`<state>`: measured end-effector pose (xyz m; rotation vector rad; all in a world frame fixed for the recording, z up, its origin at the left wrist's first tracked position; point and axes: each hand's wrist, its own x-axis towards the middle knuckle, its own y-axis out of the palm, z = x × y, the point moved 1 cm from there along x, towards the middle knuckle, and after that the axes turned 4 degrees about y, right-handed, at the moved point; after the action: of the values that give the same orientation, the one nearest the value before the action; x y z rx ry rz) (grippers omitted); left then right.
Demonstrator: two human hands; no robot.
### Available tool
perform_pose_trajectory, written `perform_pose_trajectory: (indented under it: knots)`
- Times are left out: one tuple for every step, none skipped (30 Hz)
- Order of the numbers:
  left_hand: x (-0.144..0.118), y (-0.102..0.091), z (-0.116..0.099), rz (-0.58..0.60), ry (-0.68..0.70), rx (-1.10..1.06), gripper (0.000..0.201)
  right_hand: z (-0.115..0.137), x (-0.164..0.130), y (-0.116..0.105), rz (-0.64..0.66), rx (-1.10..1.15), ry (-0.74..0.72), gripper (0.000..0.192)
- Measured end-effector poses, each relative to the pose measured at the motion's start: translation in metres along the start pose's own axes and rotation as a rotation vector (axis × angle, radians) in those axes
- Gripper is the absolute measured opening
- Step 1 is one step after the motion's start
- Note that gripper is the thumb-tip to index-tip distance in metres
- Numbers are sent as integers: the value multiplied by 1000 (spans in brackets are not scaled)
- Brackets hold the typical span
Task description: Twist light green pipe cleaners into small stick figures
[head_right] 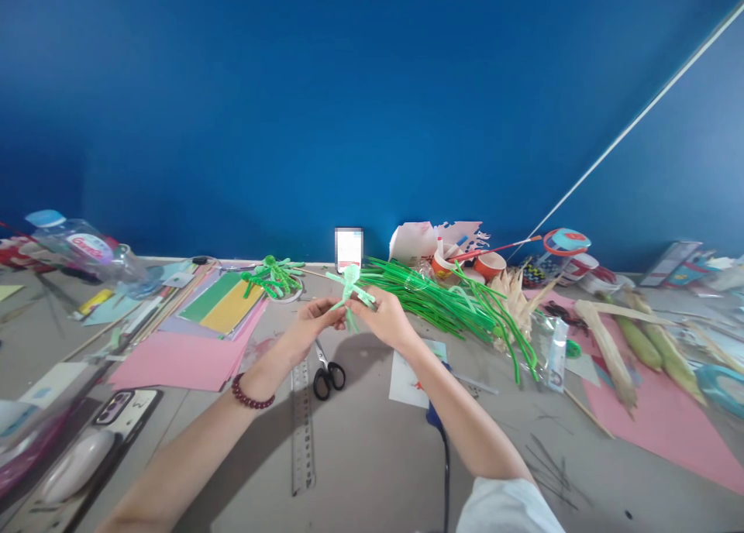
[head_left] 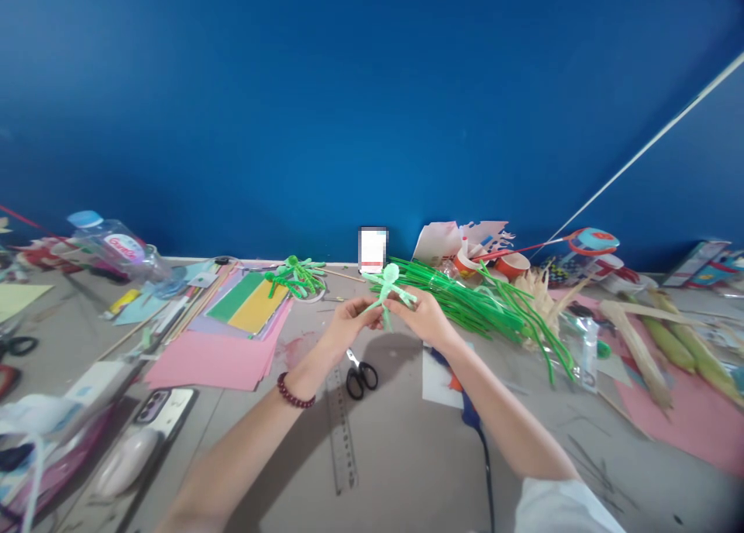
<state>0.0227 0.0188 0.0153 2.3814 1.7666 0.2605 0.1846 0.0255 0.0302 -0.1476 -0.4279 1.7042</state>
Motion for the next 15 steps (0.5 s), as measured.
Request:
perform_pose_trajectory:
  knots:
    - [0,-1,1,-2,6,-6,22,1,0,0,-6,-46,-13,24]
    - [1,-1,1,-2,10,-15,21,3,0,0,-5,-95,-24,24]
    - [1,-2,2,-4,13,-25,22,4,-1,0,5,-142,-33,23]
    - [1,-3,4,-14,20,-36,21,4,-2,0,15,-189,-40,23]
    - [2,-4,5,-28,30,-45,21,5,-3,1,20,-234,-50,22]
    - [2,-5,6,-44,40,-49,21,5,-4,2,12,-281,-64,22]
    - [3,-5,7,-57,49,-51,20,6,-6,3,-5,-334,-80,22]
    - [3,-5,8,-66,56,-50,20,6,-7,4,-25,-400,-97,23]
    - [3,-5,8,-70,62,-48,20,7,-9,5,-41,-476,-112,24]
    - [3,-5,8,-66,64,-45,21,8,-11,6,-54,-558,-125,25]
    - [3,-4,8,-59,61,-44,23,9,-12,7,-62,-636,-134,27]
    - [3,-3,8,-55,56,-49,24,11,-13,8,-64,-706,-140,28]
    - [3,-3,8,-53,50,-57,26,13,-14,9,-65,-764,-142,30]
    - [2,-2,8,-53,44,-66,27,15,-15,10,-67,-809,-146,31]
    - [2,-2,8,-53,40,-72,29,16,-16,10,-69,-840,-151,32]
